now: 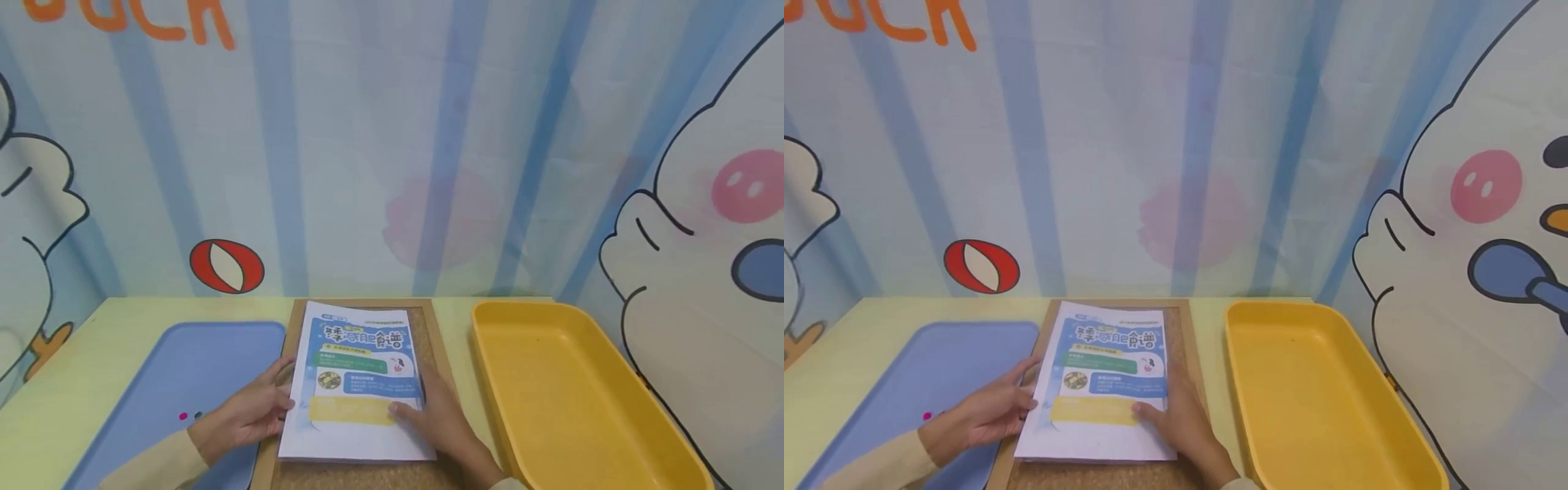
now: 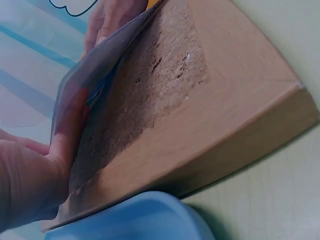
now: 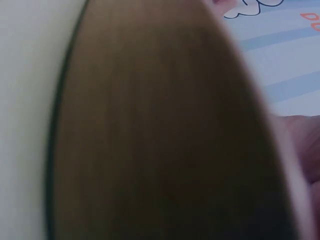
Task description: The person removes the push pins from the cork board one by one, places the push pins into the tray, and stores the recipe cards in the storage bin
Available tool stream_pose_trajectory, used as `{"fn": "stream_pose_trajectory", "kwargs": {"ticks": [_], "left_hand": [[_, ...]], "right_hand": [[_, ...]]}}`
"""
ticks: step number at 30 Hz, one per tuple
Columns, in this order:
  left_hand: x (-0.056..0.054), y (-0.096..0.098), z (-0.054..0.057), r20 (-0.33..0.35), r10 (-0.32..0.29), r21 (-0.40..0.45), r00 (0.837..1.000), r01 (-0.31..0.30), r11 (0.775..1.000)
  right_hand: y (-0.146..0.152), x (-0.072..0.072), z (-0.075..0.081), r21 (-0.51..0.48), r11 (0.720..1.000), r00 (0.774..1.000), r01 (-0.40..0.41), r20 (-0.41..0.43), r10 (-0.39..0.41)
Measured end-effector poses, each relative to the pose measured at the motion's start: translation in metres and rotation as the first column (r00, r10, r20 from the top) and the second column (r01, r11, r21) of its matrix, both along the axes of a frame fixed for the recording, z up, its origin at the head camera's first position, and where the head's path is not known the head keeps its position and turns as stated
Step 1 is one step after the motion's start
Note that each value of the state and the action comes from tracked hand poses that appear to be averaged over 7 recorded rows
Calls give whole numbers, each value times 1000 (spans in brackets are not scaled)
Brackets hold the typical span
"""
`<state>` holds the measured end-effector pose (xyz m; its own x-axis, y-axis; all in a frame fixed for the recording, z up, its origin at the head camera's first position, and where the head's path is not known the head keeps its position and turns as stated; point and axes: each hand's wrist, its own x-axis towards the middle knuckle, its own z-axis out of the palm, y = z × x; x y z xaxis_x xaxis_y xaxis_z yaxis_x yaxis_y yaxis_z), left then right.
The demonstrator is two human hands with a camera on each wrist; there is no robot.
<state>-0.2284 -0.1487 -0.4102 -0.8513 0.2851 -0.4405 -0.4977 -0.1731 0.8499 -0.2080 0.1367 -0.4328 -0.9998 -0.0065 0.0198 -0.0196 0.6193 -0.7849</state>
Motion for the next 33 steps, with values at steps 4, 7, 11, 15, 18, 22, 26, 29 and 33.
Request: {"fn": "stream_pose_trajectory", "kwargs": {"ticks": [4, 7, 11, 15, 18, 22, 26, 29, 33], "left_hand": [[1, 3, 1, -20, 27, -79, 999, -29, 996], [3, 5, 0, -36, 40, -143, 999, -45, 989], [4, 6, 2, -50, 54, -171, 997, -62, 983], [5, 3, 2, -56, 63, -138, 996, -70, 988], [7, 0, 2, -60, 70, -110, 996, -76, 991], [9, -6, 1, -78, 66, -78, 995, -72, 994], [13, -10, 2, -102, 52, -63, 993, -58, 996], [16, -11, 5, -119, 46, -61, 992, -53, 997], [19, -14, 9, -130, 39, -28, 991, -43, 999]], "right_hand": [[1, -3, 4, -97, 995, 999, 20, -30, -24], [1, -4, 6, -122, 990, 997, 76, -24, -79], [0, -6, 6, -109, 987, 993, 118, 8, -118], [0, -7, 4, -180, 976, 992, 126, 8, -126], [1, -7, 3, -289, 947, 989, 141, -1, -147], [2, -8, 1, -331, 929, 985, 164, 3, -173], [4, -8, -2, -338, 928, 987, 154, 0, -163], [5, -8, 0, -400, 906, 988, 140, 1, -152], [7, -6, 4, -475, 869, 989, 140, 22, -147]]}}
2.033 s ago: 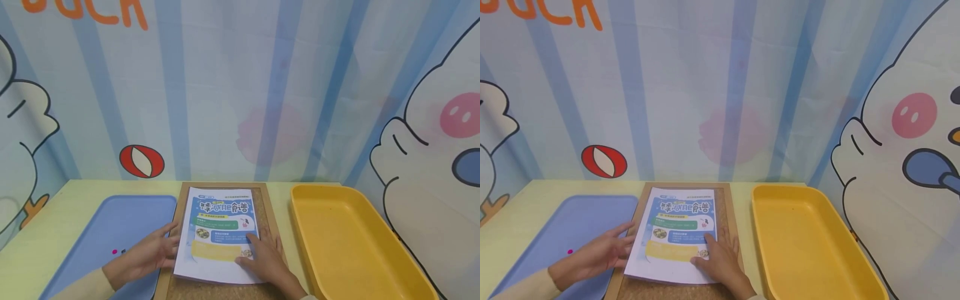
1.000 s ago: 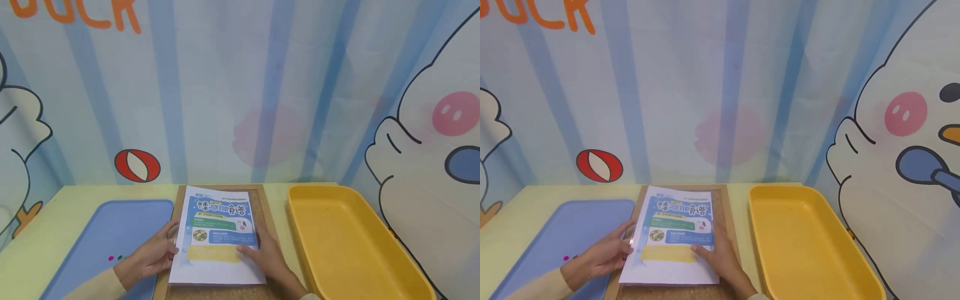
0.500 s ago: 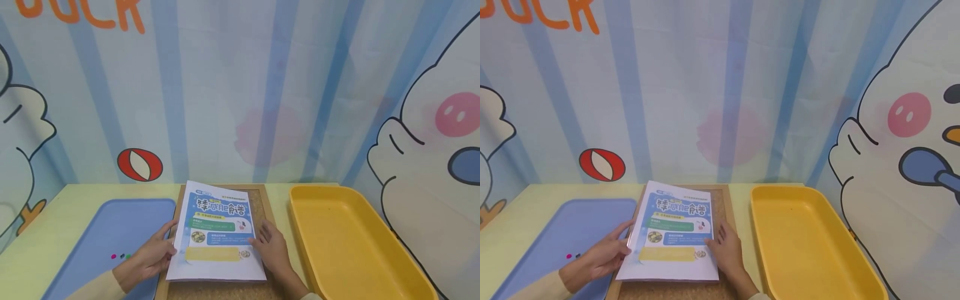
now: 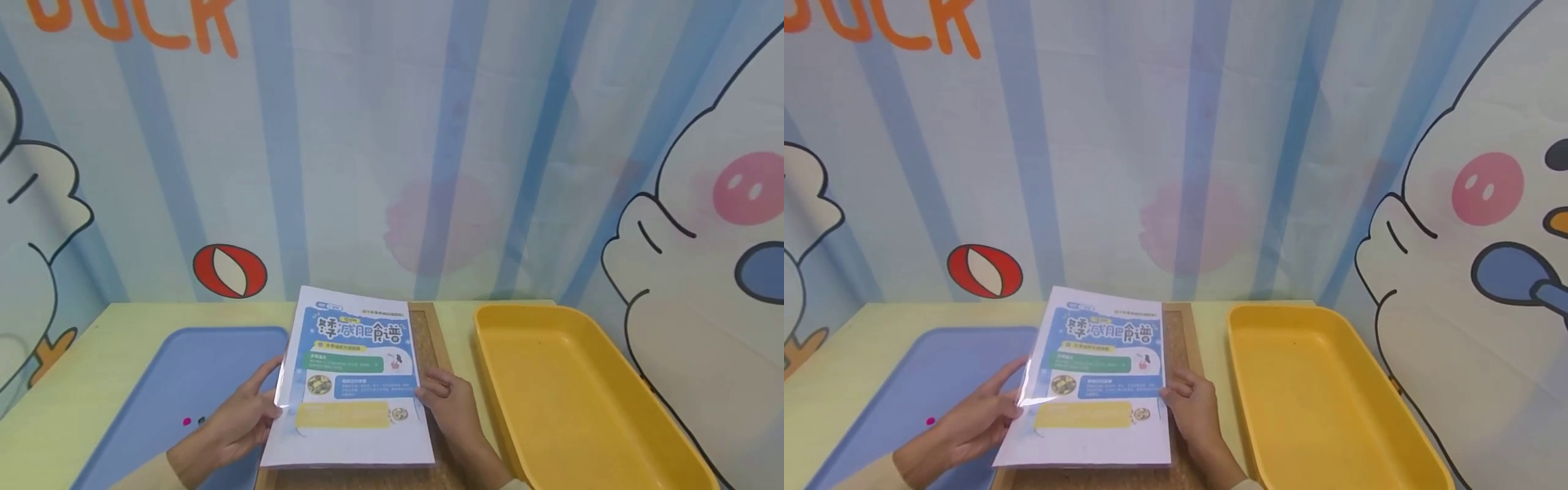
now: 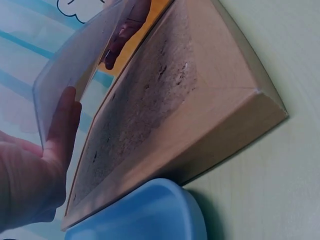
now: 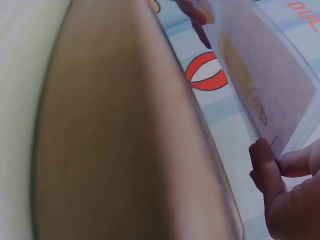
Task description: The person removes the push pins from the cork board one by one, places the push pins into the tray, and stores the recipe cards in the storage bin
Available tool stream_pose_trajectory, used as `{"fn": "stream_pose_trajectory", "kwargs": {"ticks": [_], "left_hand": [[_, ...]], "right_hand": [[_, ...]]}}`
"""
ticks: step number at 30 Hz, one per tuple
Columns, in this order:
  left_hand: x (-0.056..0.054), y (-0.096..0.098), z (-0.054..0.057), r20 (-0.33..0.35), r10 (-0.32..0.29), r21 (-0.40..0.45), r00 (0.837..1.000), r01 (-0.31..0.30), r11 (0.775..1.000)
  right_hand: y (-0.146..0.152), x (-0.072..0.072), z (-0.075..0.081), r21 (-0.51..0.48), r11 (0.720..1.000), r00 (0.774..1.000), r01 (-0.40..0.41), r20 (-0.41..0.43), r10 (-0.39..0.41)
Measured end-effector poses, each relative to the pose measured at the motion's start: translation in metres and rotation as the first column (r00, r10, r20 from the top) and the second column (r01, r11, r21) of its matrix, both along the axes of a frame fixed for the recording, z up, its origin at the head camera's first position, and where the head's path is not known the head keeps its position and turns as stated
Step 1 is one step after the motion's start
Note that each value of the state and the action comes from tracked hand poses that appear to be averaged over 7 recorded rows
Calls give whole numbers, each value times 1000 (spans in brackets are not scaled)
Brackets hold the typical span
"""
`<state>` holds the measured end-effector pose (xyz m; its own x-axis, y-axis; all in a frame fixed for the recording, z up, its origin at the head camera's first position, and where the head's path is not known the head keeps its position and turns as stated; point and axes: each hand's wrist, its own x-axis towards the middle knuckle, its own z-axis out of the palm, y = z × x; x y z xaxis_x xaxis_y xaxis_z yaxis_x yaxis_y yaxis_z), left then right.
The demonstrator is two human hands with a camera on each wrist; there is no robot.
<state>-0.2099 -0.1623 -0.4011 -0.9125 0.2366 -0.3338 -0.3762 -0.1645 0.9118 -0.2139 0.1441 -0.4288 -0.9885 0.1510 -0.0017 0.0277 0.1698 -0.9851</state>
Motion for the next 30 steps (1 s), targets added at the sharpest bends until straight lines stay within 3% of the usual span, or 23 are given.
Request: {"fn": "stream_pose_trajectory", "kwargs": {"ticks": [9, 14, 20, 30], "left_hand": [[7, -5, 12, -6, -133, 92, 991, 133, 987], [15, 5, 23, -21, -193, 130, 981, 194, 972], [22, 6, 35, -16, -174, 183, 985, 174, 967], [23, 13, 32, -69, -163, 171, 984, 173, 970]], "right_hand": [[9, 20, 20, -83, 995, 995, 64, 82, -57], [27, 40, 46, 5, 999, 996, 54, 76, -54], [27, 47, 63, 59, 996, 987, 65, 144, -73], [31, 38, 58, 114, 993, 960, 42, 270, -71]]}}
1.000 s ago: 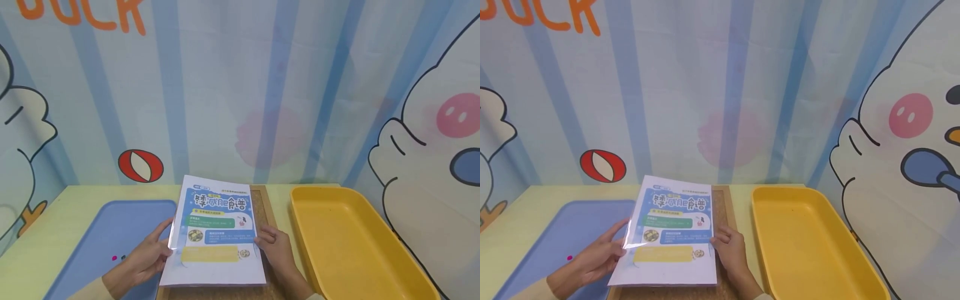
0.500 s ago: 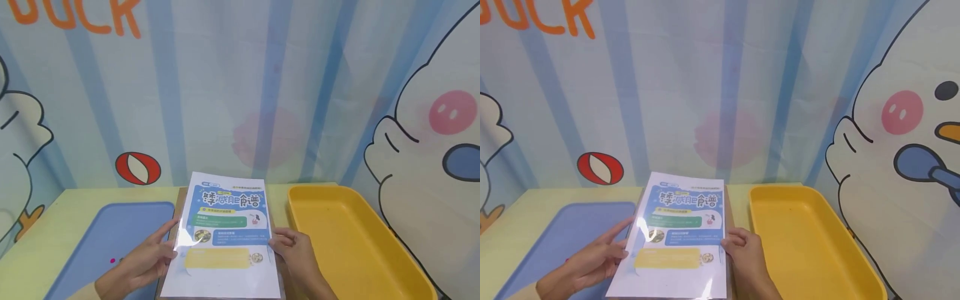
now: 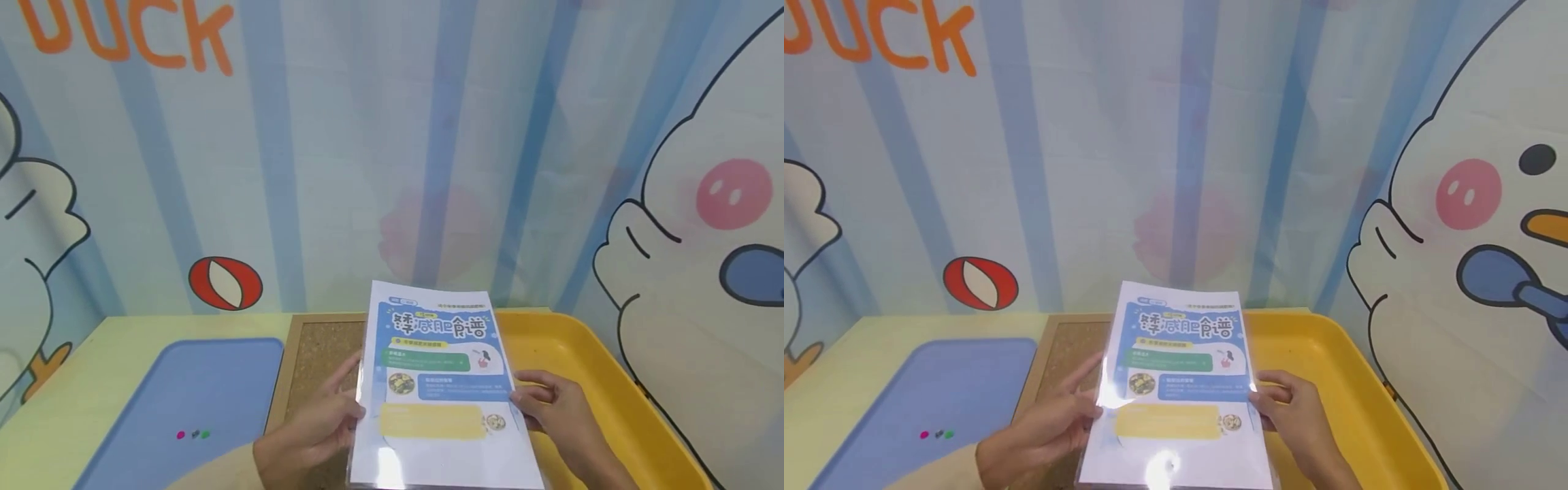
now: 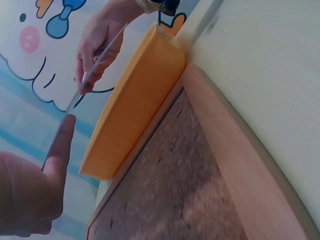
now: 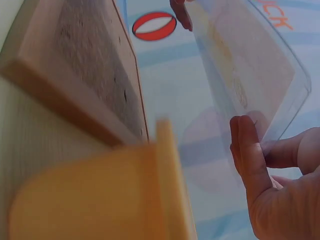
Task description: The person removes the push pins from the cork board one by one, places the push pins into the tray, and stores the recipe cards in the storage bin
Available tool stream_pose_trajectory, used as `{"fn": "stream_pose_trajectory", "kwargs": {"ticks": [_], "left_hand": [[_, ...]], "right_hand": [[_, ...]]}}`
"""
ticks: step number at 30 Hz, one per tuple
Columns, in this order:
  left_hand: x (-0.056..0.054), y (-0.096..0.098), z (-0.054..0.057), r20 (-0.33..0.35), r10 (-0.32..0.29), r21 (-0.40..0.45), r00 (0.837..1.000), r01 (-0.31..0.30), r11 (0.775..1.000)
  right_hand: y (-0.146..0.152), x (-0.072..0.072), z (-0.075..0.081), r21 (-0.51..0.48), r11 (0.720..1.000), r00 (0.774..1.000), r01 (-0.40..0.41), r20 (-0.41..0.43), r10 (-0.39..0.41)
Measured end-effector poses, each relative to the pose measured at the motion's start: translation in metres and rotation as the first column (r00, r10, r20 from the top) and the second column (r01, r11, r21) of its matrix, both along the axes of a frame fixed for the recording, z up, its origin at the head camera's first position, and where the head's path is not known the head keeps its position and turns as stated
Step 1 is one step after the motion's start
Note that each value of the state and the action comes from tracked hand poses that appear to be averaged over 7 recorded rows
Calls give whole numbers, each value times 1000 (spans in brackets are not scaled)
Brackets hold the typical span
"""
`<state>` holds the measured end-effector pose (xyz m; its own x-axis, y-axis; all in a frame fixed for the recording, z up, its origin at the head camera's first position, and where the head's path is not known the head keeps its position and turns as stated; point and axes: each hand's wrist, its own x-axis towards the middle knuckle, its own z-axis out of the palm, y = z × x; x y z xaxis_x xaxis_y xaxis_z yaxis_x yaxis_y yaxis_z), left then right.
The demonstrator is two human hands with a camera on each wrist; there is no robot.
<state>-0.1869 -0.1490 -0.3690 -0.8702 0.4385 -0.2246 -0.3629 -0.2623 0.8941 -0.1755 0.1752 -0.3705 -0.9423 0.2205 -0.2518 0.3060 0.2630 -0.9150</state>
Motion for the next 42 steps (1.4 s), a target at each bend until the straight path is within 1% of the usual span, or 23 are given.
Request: {"fn": "stream_pose_trajectory", "kwargs": {"ticks": [3, 5, 7, 12, 15, 17, 20, 24, 27, 30, 32, 35, 37, 40, 42], "left_hand": [[1, 1, 1, 2, 22, 0, 1000, -22, 1000], [1, 3, 2, 9, 40, -16, 999, -40, 999], [0, 4, 3, 23, 57, -45, 998, -56, 997], [2, 4, 6, 39, 98, -111, 994, -93, 990], [1, 24, 4, 24, 106, -107, 994, -102, 989], [-1, 37, 3, 15, 104, -92, 995, -102, 991], [-4, 53, 3, 9, 101, -94, 995, -100, 991], [-8, 73, 3, -9, 113, -139, 994, -113, 984], [-10, 86, 1, -22, 116, -168, 993, -118, 979], [-11, 95, -2, -44, 112, -207, 993, -119, 971], [-12, 99, -2, -64, 104, -237, 992, -117, 964], [-13, 102, -3, -102, 94, -298, 990, -121, 947], [-14, 105, -3, -120, 85, -320, 989, -119, 940], [-14, 110, -2, -138, 75, -353, 988, -119, 928], [-14, 111, -1, -149, 65, -390, 987, -119, 913]], "right_hand": [[1, -2, 4, 11, 1000, 999, -21, 27, 21], [1, -3, 6, 27, 999, 999, -32, 39, 30], [2, -4, 6, 34, 999, 998, -41, 43, 40], [-2, -5, 8, 85, 996, 997, -31, 68, 25], [14, -6, 7, 140, 990, 995, -23, 101, 9], [24, -8, 7, 162, 987, 992, -20, 126, -1], [40, -11, 6, 194, 981, 987, -2, 158, -29], [58, -17, 4, 229, 973, 986, 13, 158, -51], [70, -22, 3, 266, 964, 988, 21, 139, -60], [79, -25, 1, 303, 952, 989, 32, 125, -73], [84, -26, 0, 308, 950, 988, 46, 125, -89], [90, -27, -2, 301, 949, 982, 88, 133, -133], [93, -28, -3, 303, 946, 979, 116, 128, -162], [99, -30, -8, 319, 937, 977, 144, 106, -187], [102, -32, -12, 330, 932, 975, 151, 107, -196]]}}
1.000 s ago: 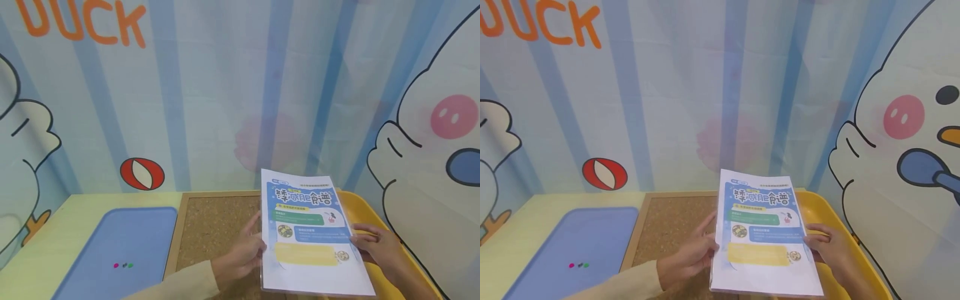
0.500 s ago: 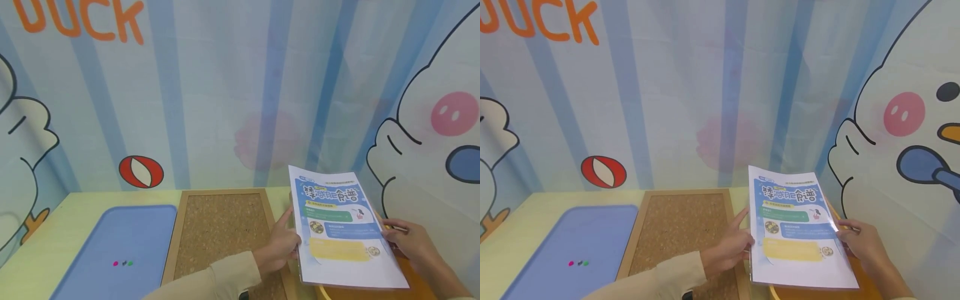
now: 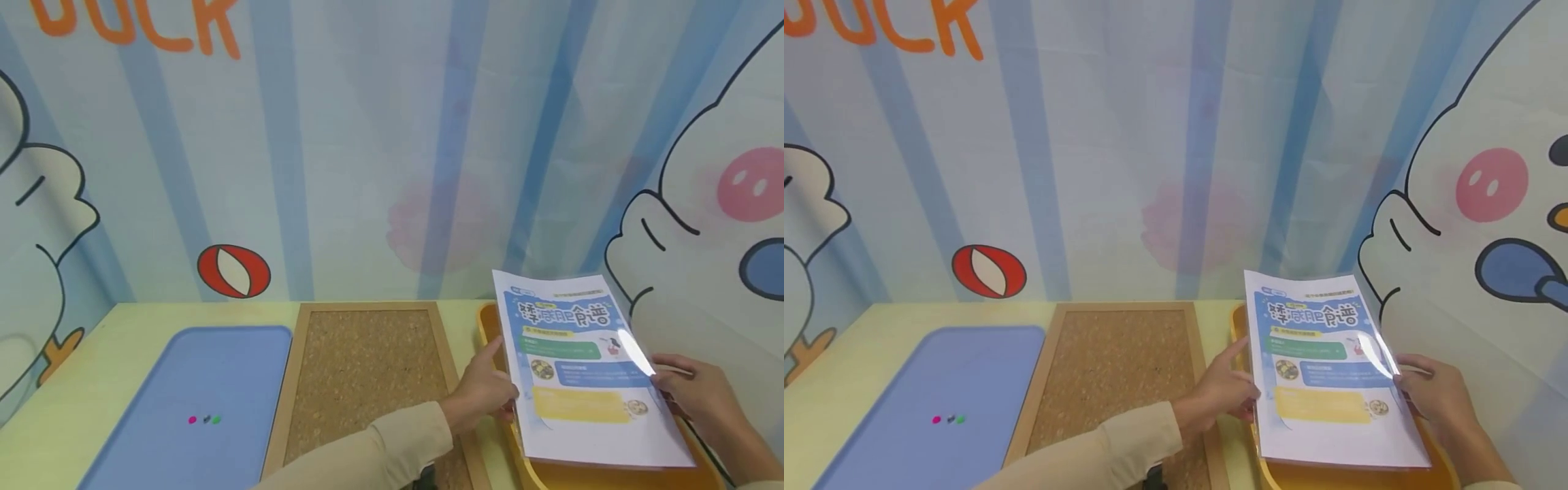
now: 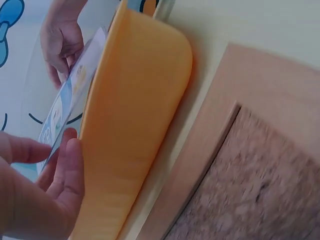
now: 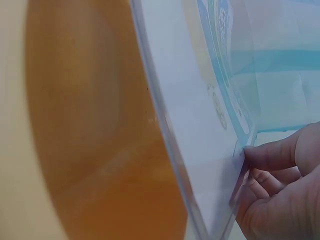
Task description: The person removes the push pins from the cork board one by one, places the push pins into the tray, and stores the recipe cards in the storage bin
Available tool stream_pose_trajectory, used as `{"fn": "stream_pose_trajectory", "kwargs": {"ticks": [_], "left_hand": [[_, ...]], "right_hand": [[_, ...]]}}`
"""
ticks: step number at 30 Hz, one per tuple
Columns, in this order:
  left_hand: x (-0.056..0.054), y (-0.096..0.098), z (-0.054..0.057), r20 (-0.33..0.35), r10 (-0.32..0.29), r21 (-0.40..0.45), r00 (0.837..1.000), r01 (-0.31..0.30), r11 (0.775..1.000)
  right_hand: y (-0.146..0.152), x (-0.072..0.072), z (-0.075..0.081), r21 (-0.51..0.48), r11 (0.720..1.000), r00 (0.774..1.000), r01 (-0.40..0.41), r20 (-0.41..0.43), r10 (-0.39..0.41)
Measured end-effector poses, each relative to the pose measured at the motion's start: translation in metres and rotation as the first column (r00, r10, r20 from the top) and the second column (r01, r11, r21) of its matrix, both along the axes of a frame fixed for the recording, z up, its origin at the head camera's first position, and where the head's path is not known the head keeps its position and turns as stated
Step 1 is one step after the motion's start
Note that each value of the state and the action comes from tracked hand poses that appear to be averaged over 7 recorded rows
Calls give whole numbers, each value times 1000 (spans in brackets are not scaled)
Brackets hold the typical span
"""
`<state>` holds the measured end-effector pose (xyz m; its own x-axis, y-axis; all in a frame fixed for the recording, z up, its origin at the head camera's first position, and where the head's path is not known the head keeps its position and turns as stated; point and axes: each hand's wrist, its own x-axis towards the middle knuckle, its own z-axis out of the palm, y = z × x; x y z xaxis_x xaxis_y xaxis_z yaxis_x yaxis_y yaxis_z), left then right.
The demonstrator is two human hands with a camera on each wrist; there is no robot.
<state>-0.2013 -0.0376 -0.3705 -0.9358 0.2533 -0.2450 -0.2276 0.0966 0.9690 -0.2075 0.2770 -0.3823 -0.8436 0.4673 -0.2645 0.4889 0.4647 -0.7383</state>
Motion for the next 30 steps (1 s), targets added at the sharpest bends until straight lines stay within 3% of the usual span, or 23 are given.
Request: {"fn": "stream_pose_trajectory", "kwargs": {"ticks": [5, 11, 13, 14, 16, 17, 20, 24, 26, 27, 30], "left_hand": [[-3, 2, 0, -45, -36, -161, 998, 29, 987], [-8, 3, -1, -87, -107, -315, 990, 74, 946], [-9, 4, 1, -129, -161, -368, 978, 103, 924], [-9, 5, 1, -154, -191, -421, 969, 110, 900], [-9, 7, 3, -206, -269, -553, 941, 115, 825], [-9, 9, 3, -226, -313, -625, 923, 109, 773], [-8, 12, 2, -222, -462, -817, 859, 95, 569], [-4, 16, -2, -203, -656, -937, 727, 51, 346], [-1, 18, -4, -204, -711, -961, 673, 2, 277], [1, 18, -5, -207, -729, -967, 653, -21, 255], [4, 21, -7, -230, -754, -971, 616, -93, 219]], "right_hand": [[5, 1, -5, -13, 999, 998, 52, 22, -51], [2, 3, -2, -13, 1000, 1000, -5, 29, 5], [1, 3, 0, 1, 1000, 999, -16, 29, 15], [1, 3, 0, 12, 1000, 999, -22, 28, 21], [1, 1, 0, 43, 999, 999, -31, 27, 30], [1, 0, -1, 54, 998, 999, -36, 26, 34], [1, -3, -5, 90, 994, 998, -58, 32, 55], [1, -1, -10, 155, 983, 993, -102, 71, 92], [0, 1, -10, 189, 974, 990, -126, 88, 111], [-2, 1, -9, 209, 968, 988, -142, 91, 125], [-8, 4, -3, 280, 942, 983, -182, 88, 164]]}}
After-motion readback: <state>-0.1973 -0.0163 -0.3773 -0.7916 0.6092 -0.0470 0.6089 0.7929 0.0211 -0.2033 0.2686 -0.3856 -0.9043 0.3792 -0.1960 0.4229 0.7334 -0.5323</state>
